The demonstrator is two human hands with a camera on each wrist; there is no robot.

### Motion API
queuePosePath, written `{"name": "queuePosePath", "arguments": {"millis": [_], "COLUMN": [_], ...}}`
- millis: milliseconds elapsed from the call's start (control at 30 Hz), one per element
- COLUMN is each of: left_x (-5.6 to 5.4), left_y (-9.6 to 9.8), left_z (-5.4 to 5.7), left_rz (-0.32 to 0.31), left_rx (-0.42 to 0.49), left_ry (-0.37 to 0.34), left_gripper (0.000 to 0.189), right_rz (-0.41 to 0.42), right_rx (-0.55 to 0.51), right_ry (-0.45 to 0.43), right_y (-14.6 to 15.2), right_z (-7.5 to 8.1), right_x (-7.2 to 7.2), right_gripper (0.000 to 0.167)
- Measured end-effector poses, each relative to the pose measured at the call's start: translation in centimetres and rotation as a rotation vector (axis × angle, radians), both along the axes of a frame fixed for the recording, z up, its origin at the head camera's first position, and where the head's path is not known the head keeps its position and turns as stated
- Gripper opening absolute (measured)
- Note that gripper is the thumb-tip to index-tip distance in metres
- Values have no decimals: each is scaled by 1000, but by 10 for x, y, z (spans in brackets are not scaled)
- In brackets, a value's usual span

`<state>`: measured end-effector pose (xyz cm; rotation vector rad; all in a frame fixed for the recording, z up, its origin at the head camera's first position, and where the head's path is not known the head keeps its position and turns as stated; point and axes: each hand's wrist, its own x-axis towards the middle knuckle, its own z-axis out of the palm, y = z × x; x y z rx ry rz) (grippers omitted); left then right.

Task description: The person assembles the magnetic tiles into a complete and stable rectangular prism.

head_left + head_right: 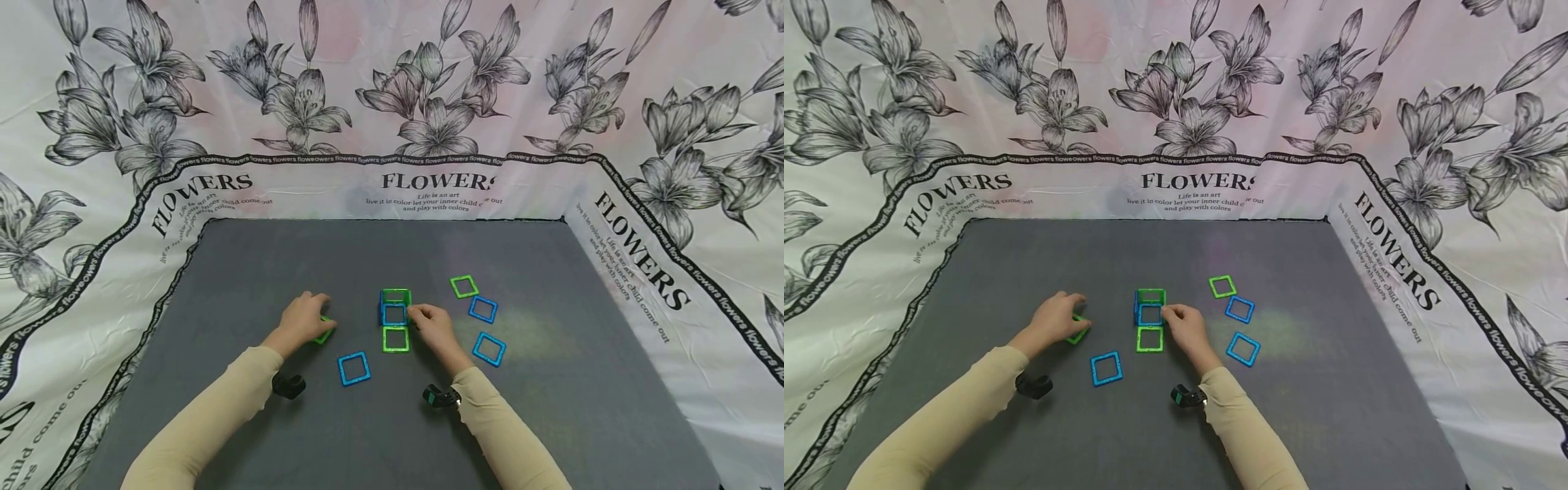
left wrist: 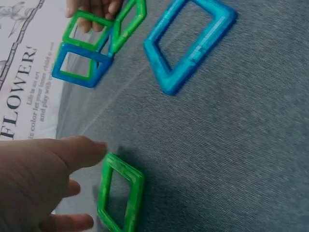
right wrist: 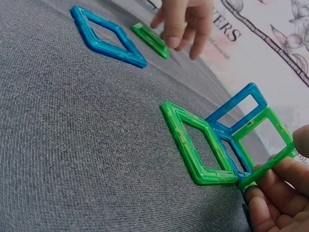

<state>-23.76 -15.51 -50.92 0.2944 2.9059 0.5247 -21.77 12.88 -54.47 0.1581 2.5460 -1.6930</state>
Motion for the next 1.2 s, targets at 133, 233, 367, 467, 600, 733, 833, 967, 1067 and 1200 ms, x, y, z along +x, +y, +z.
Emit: {"name": "queuePosePath", "arguments": {"millis": [133, 233, 367, 467, 600, 733, 833, 967, 1067, 1200], "left_x": [2, 4, 6, 7, 7, 7, 7, 8, 9, 9], "left_y": [-1, 0, 2, 3, 4, 5, 5, 5, 5, 5], "left_z": [-3, -3, -4, -5, -6, -6, -7, -7, -7, -6], "left_rz": [20, 27, 27, 27, 31, 29, 25, 19, 14, 6], "left_rx": [-31, -23, -16, -21, -18, -9, -4, 3, 5, 4], "left_ry": [-37, -47, -41, -39, -39, -38, -34, -29, -21, -7], "left_gripper": [63, 64, 63, 63, 62, 61, 59, 57, 55, 54], "right_rz": [2, 4, 1, 1, 4, 6, 4, 2, -1, -2], "right_rx": [8, 12, 9, 6, 6, 7, 7, 11, 7, -2], "right_ry": [-1, -6, -8, -6, -1, 6, 10, 14, 17, 14], "right_y": [0, 0, 0, 0, 0, 1, 1, 1, 1, 1], "right_z": [1, 1, 0, 0, 0, 0, -1, -2, -2, -2], "right_x": [1, 1, 0, 0, 0, 1, 1, 0, 0, 0], "right_gripper": [35, 35, 34, 33, 33, 34, 34, 33, 33, 33]}}
